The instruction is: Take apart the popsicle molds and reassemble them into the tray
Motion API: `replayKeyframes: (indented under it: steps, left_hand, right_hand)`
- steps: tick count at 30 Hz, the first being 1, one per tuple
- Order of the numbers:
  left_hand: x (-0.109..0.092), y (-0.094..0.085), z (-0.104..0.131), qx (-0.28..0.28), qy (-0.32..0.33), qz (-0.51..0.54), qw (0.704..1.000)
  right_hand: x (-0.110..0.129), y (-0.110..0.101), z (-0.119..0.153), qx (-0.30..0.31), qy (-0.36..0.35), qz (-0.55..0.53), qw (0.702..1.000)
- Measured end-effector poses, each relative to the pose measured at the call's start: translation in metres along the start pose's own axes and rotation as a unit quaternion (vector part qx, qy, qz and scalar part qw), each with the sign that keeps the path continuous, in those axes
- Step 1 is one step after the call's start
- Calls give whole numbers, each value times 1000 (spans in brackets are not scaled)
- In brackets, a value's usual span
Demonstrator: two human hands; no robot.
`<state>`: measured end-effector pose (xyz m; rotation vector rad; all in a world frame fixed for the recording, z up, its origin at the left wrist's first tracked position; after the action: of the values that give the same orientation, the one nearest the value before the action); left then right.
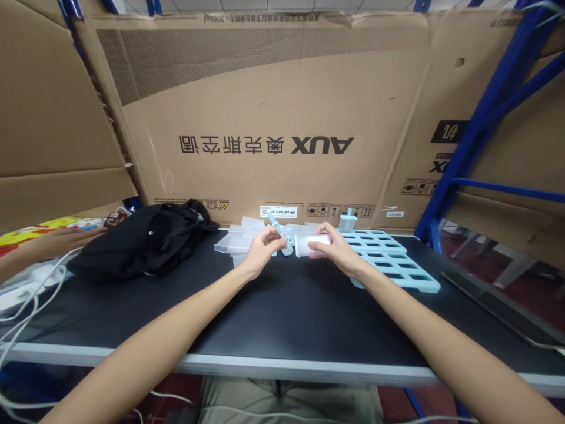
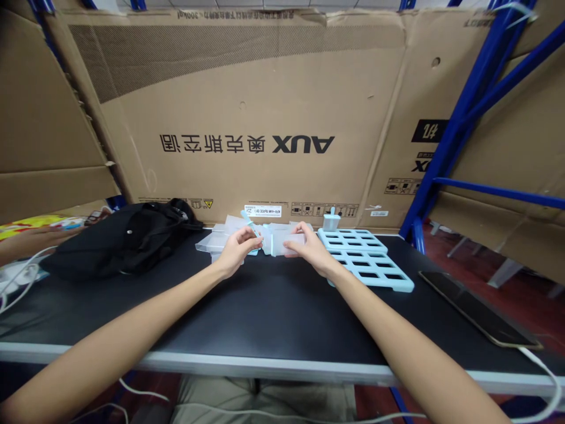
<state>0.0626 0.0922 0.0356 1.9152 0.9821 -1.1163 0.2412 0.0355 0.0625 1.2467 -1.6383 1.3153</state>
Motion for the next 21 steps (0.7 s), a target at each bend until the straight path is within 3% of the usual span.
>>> replayKeyframes:
  steps: [5,11,15,21]
  left_hand:
    - [6,1,2,-7,-48,59,997]
    - [6,-1,1,-13,-42,57,997]
    - [6,1,2,18,-27,2,999]
    - [1,6,5,44,-9,-46,998]
  right_hand:
    - [3,-6,-3,-37,-50,24,998]
    - [5,10,1,36,-77,-4,996]
    - [7,20,4,76,-94,7,993]
    - [0,30,5,101,-57,-50,992]
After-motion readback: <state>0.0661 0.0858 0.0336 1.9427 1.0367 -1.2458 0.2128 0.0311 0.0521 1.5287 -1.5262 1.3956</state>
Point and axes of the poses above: each hand's wrist, its own z-axis away from the middle knuckle, its own y-axis out of the palm, x = y × z, the point moved 7 cm from there along -z, towards the middle knuckle, and after that the axes turned 4 degrees about z, right-handed, at the moved point
